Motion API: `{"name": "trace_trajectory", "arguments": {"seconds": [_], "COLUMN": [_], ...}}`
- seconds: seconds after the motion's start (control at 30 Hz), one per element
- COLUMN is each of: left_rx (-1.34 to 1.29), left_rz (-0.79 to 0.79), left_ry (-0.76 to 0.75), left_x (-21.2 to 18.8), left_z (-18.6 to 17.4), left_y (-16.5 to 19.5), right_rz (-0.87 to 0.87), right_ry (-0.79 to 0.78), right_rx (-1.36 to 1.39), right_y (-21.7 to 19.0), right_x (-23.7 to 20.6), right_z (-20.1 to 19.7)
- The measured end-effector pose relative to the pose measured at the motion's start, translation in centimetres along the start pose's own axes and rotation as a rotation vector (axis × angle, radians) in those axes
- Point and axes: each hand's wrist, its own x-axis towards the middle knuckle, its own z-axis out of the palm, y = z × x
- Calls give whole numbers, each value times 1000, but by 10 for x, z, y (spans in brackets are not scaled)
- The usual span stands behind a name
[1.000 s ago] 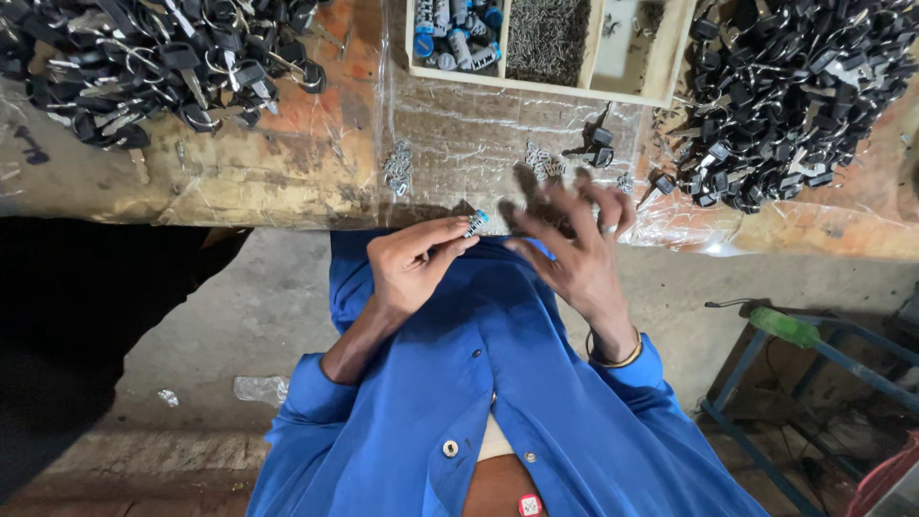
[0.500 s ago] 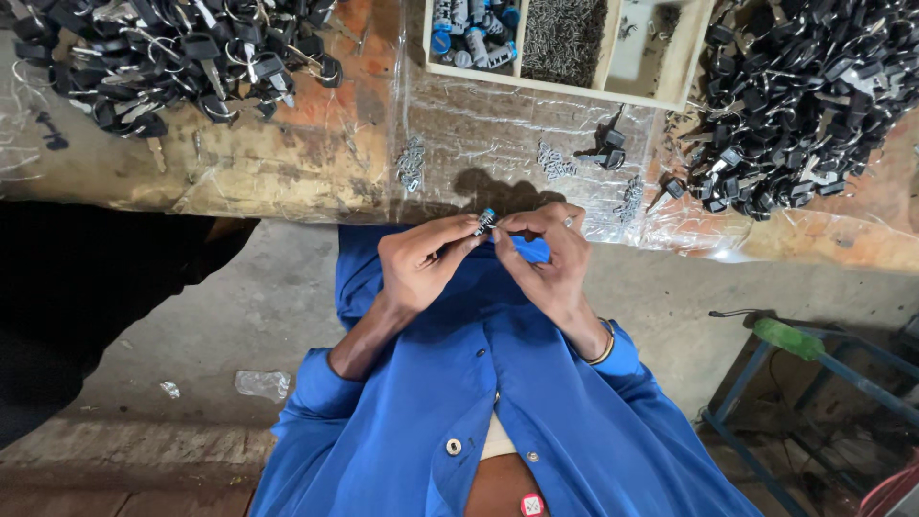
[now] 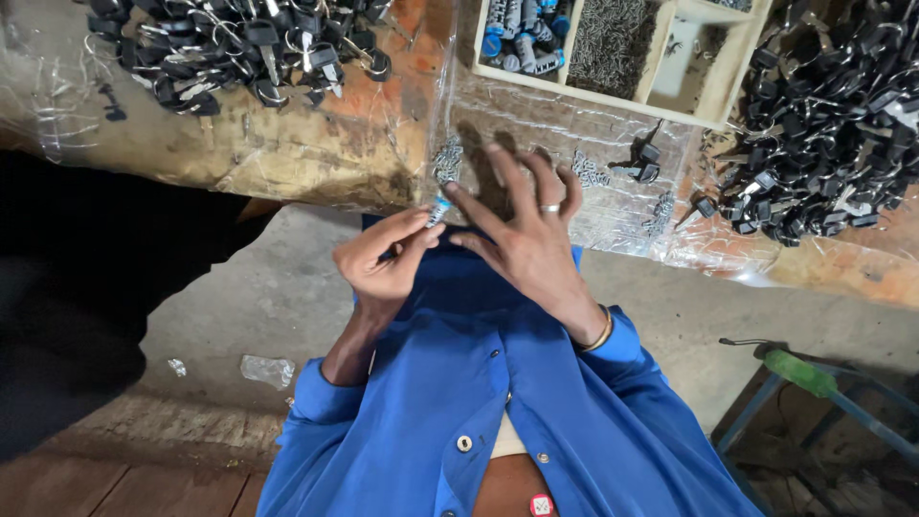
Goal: The person sits at a workbench covered with piles of lock parts and assembles padlock cylinder cores. They pick small blue and metal components from a compartment tray, insert them into a lock body held in their hands, press the parts into place, and set finished cores into the tray compartment.
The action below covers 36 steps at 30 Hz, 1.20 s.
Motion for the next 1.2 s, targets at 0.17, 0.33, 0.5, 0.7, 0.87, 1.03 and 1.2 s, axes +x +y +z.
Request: {"name": "trace_trajectory", "arguments": {"seconds": [0.17, 0.33, 0.5, 0.7, 0.87, 1.03, 1.2], "left_rx": [16, 1, 1, 6, -31, 19, 165], "left_rz": [-5, -7, 77, 9, -18, 29, 135], "left_ry": [-22, -19, 87, 14, -157, -252, -286], "left_x": [1, -1, -2, -3, -3, -1, 3], "left_z": [0, 6, 3, 4, 21, 37, 37], "left_y": [-2, -4, -5, -7, -12, -10, -4], "right_rz": [-13, 70, 55, -18, 250, 330, 437], "right_ry": [-31, -49, -120, 4, 84, 184, 192], "right_rx": [89, 123, -83, 109, 473, 663, 689], "right_y": [8, 10, -1, 12, 20, 20, 14], "right_x": [-18, -26, -14, -28, -45, -46, -44], "right_z": [15, 13, 15, 17, 6, 6, 9]}}
